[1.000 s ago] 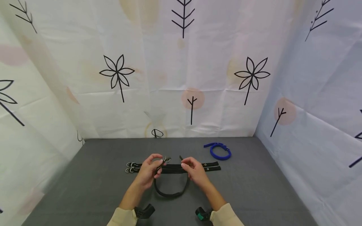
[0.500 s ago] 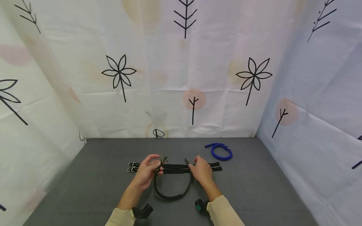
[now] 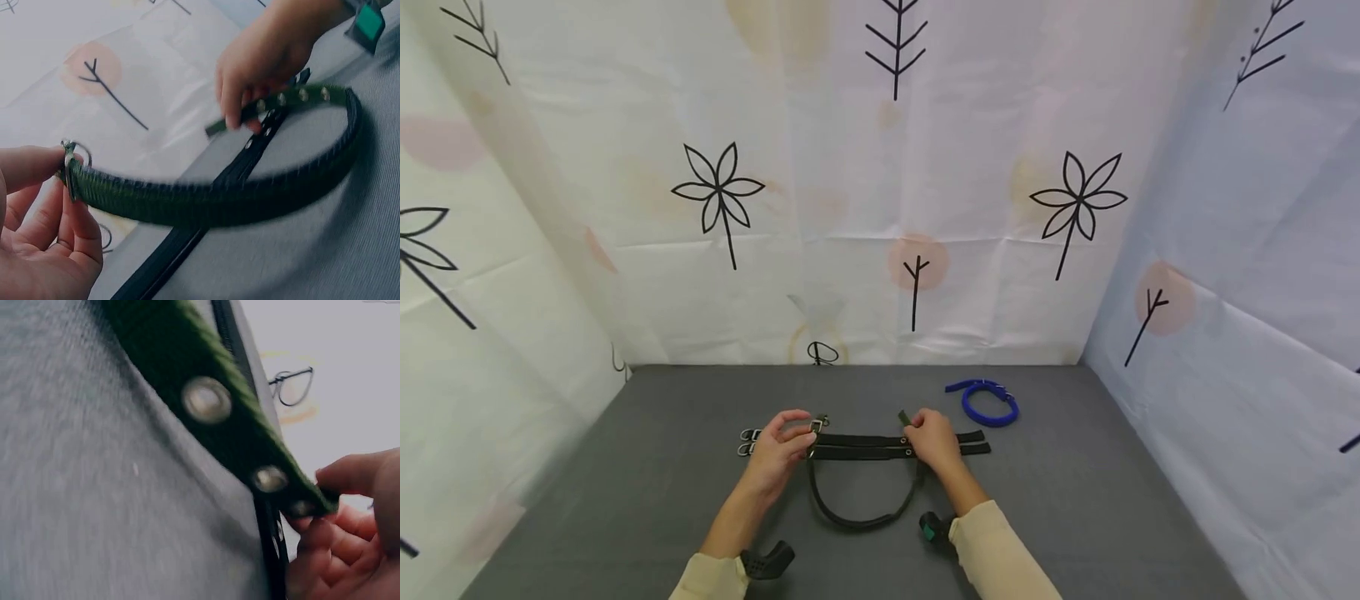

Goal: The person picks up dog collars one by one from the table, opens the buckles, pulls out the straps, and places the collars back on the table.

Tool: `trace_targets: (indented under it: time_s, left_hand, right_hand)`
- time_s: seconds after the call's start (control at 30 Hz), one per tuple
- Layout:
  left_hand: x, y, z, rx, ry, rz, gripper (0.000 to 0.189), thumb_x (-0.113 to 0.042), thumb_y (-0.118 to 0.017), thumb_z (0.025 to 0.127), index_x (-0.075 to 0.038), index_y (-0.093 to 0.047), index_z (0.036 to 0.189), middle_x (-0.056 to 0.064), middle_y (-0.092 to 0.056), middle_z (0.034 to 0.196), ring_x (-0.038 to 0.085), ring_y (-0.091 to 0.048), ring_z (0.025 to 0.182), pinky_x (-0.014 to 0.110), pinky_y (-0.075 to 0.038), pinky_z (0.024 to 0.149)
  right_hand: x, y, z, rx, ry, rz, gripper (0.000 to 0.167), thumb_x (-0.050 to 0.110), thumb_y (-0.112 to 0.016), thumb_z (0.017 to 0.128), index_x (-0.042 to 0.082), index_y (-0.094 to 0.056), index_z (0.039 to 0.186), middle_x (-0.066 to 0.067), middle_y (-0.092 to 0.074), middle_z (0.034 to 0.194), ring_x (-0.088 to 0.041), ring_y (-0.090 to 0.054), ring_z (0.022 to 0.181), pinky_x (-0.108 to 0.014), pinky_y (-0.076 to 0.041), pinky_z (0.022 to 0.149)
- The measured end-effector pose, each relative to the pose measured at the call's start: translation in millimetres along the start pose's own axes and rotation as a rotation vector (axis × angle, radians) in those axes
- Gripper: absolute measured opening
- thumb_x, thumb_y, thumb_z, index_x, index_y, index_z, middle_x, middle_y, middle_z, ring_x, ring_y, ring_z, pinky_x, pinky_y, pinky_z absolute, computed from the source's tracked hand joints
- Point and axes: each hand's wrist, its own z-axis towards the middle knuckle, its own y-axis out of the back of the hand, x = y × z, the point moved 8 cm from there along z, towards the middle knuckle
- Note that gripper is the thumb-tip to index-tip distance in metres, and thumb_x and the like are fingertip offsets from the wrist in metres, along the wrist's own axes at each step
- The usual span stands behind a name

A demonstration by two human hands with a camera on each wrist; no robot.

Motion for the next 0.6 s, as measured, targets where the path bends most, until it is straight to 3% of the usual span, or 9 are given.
trace_targets:
  time_s: [0.17, 0.27, 0.43, 0.6]
  left_hand:
    - [-5.4, 19.1, -1.4, -0.036, -0.033, -0.002, 0.049, 0.013, -0.065, 0.084, 0.003, -0.047, 0.128, 0.003, -0.067, 0.085, 0.012, -0.061, 0.069, 0.025, -0.049, 0.064]
    - [-8.3, 31.2, -3.4, -0.065, -0.041, 0.010, 0.055, 0.014, -0.064, 0.084, -0.003, -0.046, 0.134, 0.006, -0.068, 0.093, 0.012, -0.063, 0.073, 0.026, -0.050, 0.065]
    - [-8.0, 49.0, -5.8, -0.106, -0.028, -0.010, 0.070, 0.018, -0.060, 0.084, -0.006, -0.038, 0.146, 0.014, -0.066, 0.113, 0.011, -0.062, 0.074, 0.023, -0.048, 0.062]
    - [-8.1, 62.9, -9.1, -0.130, 0.001, -0.022, 0.073, 0.020, -0.058, 0.083, -0.011, -0.039, 0.146, 0.010, -0.060, 0.111, 0.009, -0.056, 0.068, 0.023, -0.048, 0.060]
  right_hand:
    - [-22, 11, -7.3, 0.072, -0.142, 0.539, 0.013, 0.007, -0.064, 0.091, -0.001, -0.056, 0.096, -0.008, -0.069, 0.075, -0.011, -0.046, 0.047, -0.025, -0.039, 0.044]
    - [-28, 18, -11.3, 0.116, -0.165, 0.779, 0.020, 0.006, -0.060, 0.095, -0.003, -0.049, 0.109, -0.008, -0.066, 0.078, -0.011, -0.047, 0.051, -0.023, -0.038, 0.047]
    - [-27, 34, -20.2, 0.188, -0.084, 1.032, 0.025, 0.005, -0.054, 0.099, 0.002, -0.047, 0.123, -0.008, -0.062, 0.085, -0.013, -0.051, 0.061, -0.025, -0.041, 0.055]
    - [-29, 50, -34.4, 0.286, 0.030, 1.161, 0.017, 0.000, -0.049, 0.100, 0.003, -0.048, 0.117, -0.008, -0.065, 0.095, -0.015, -0.062, 0.076, -0.027, -0.052, 0.068]
